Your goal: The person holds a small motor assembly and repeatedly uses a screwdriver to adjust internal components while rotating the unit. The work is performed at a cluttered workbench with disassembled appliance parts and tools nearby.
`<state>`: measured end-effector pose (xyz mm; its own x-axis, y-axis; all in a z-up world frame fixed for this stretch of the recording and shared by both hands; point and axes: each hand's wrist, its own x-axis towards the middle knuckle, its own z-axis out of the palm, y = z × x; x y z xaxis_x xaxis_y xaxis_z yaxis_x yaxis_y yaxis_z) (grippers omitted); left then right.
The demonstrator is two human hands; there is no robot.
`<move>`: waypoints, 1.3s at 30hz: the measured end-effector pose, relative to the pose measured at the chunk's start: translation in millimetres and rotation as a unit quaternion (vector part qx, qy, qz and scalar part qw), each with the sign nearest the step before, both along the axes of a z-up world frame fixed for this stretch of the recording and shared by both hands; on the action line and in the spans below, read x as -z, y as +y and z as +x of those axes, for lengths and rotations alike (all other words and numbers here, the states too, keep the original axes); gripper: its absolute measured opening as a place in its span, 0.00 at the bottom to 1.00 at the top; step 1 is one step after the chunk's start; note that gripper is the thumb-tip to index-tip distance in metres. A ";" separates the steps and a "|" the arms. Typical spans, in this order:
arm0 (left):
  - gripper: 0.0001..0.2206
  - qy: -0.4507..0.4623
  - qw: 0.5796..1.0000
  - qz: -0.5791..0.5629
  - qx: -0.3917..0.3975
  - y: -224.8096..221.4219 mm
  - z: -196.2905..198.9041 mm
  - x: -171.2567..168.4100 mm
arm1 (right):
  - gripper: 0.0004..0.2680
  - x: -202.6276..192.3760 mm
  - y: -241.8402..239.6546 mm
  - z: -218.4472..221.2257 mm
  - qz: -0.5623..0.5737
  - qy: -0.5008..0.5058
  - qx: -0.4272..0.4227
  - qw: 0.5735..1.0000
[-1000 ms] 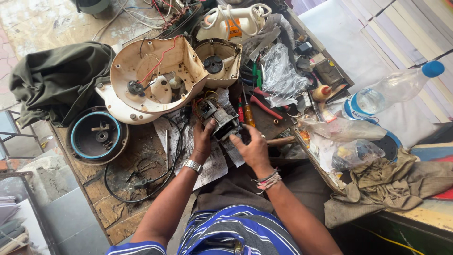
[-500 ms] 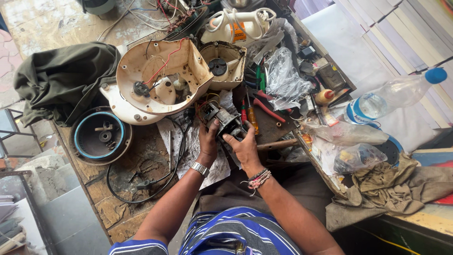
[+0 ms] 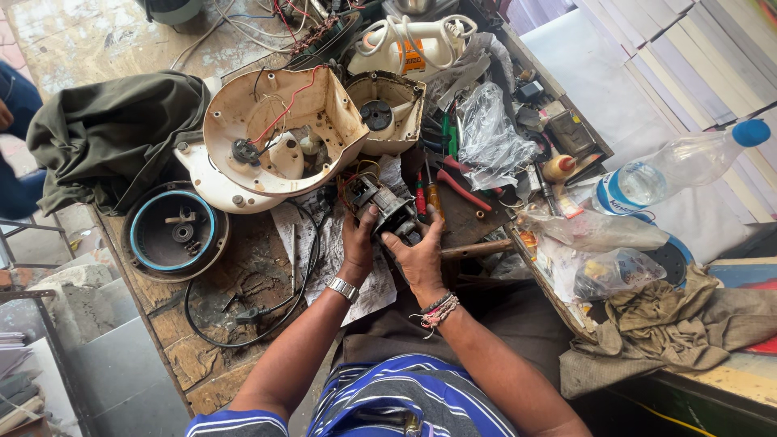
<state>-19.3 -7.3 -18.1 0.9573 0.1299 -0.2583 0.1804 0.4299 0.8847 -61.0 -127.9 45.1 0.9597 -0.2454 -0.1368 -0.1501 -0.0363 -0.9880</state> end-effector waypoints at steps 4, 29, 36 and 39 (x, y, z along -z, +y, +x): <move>0.32 -0.006 1.000 0.012 0.006 0.4 -0.5 -2.6 | 0.38 -2.3 -2.9 0.3 -0.033 0.004 -0.014 0.999; 0.41 -0.028 0.998 0.031 0.050 11.1 -0.5 -4.7 | 0.14 30.2 -111.7 -128.9 -0.173 0.002 -0.116 0.978; 0.36 -0.040 0.998 -0.028 0.050 11.9 1.9 10.7 | 0.12 122.2 -165.1 -140.8 -0.021 0.146 0.046 0.988; 0.36 -0.036 0.995 -0.074 0.057 12.8 1.6 17.7 | 0.12 127.9 -165.0 -140.7 -0.090 0.160 0.026 0.983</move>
<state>-17.7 5.5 -35.8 0.9805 -0.0155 -0.1960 0.1736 0.5361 0.8261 -201.7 -292.8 -82.8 0.8602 -0.3412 -0.3790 -0.4578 -0.1896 -0.8686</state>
